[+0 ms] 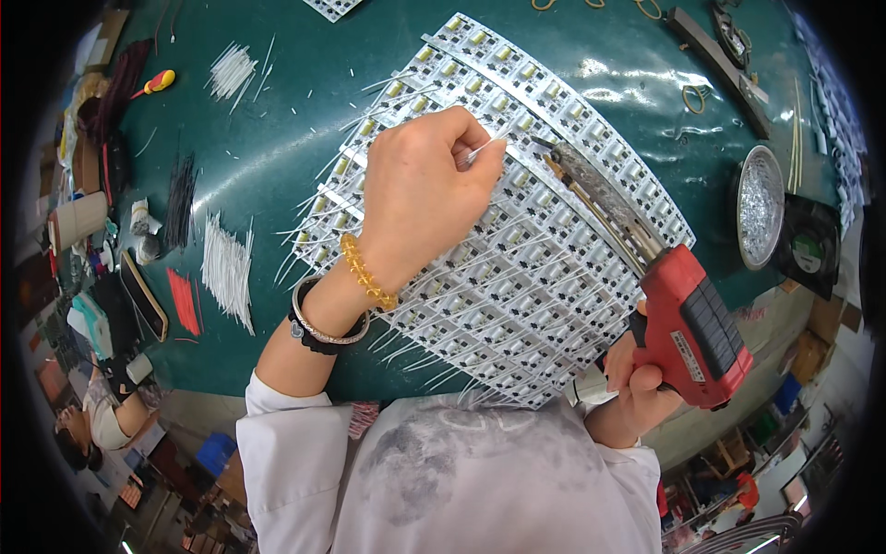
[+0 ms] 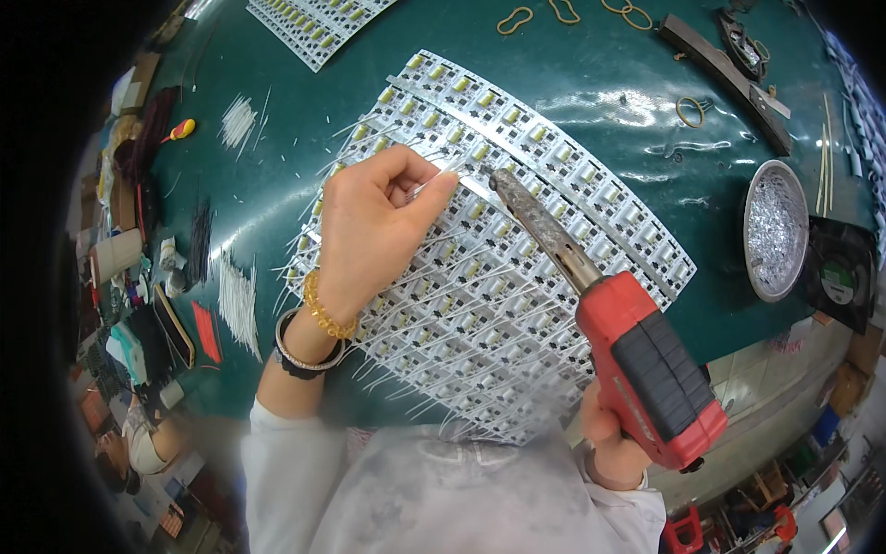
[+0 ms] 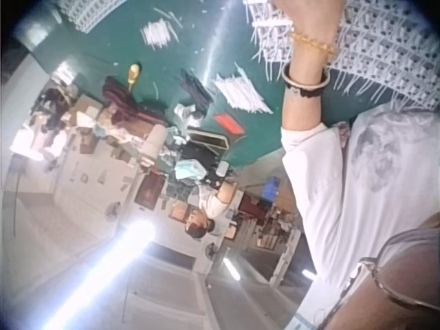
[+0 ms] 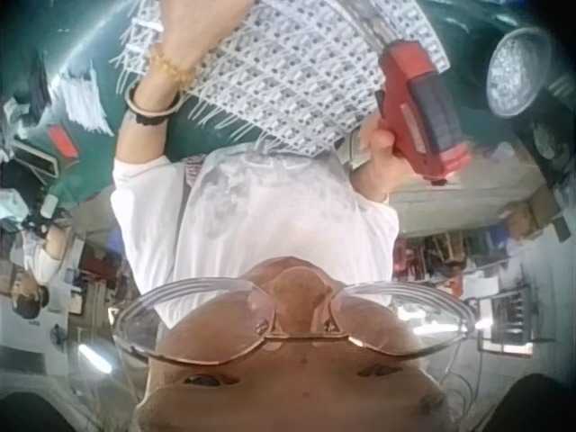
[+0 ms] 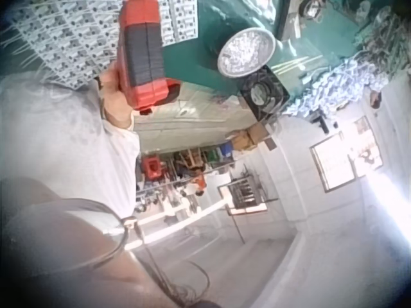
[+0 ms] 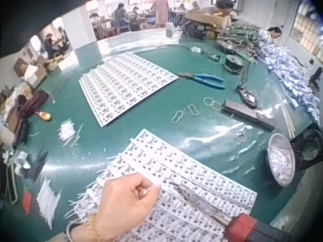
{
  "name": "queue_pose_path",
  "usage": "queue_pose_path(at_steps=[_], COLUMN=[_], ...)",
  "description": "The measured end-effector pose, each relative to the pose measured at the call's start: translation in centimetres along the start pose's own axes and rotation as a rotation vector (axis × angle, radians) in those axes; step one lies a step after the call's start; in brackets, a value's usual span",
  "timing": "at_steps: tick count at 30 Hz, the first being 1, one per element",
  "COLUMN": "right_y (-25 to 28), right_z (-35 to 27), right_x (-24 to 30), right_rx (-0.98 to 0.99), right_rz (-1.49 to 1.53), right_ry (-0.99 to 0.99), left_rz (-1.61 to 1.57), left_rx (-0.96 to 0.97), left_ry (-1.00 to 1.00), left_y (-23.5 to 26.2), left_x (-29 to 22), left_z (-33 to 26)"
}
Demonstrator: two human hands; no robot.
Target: The person assembles electronic components onto an electronics grid by hand, using a soldering gun to attach LED components and wire leads from a parts tray. Pliers and tweezers are used to manipulate the small parts during assembly.
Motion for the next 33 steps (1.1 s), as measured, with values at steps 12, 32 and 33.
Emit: queue_pose_path(at_steps=[12, 32, 33], right_y=[0.2, 0.0, 0.0], right_z=[0.0, 0.5, 0.5], right_x=[0.8, 0.4, 0.4], right_rx=[-0.142, -0.104, -0.108], right_rz=[0.168, 0.228, 0.227], right_ry=[-0.067, -0.073, -0.074], left_rz=[0.099, 0.171, 0.112], left_rx=[-0.229, 0.029, 0.022], left_ry=[-0.297, -0.13, -0.07], left_y=[1.3, 3.3, 3.5], left_x=[-1.6, -1.5, -1.1], left_z=[-1.6, 0.0, 0.3])
Point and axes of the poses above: each hand's wrist, its own z-axis towards the middle knuckle, its own y-axis out of the back of the hand, x = y × z, the point moved 8 cm from there along z, towards the middle knuckle, and after that the axes turned 8 degrees about y, right-handed, at the moved point
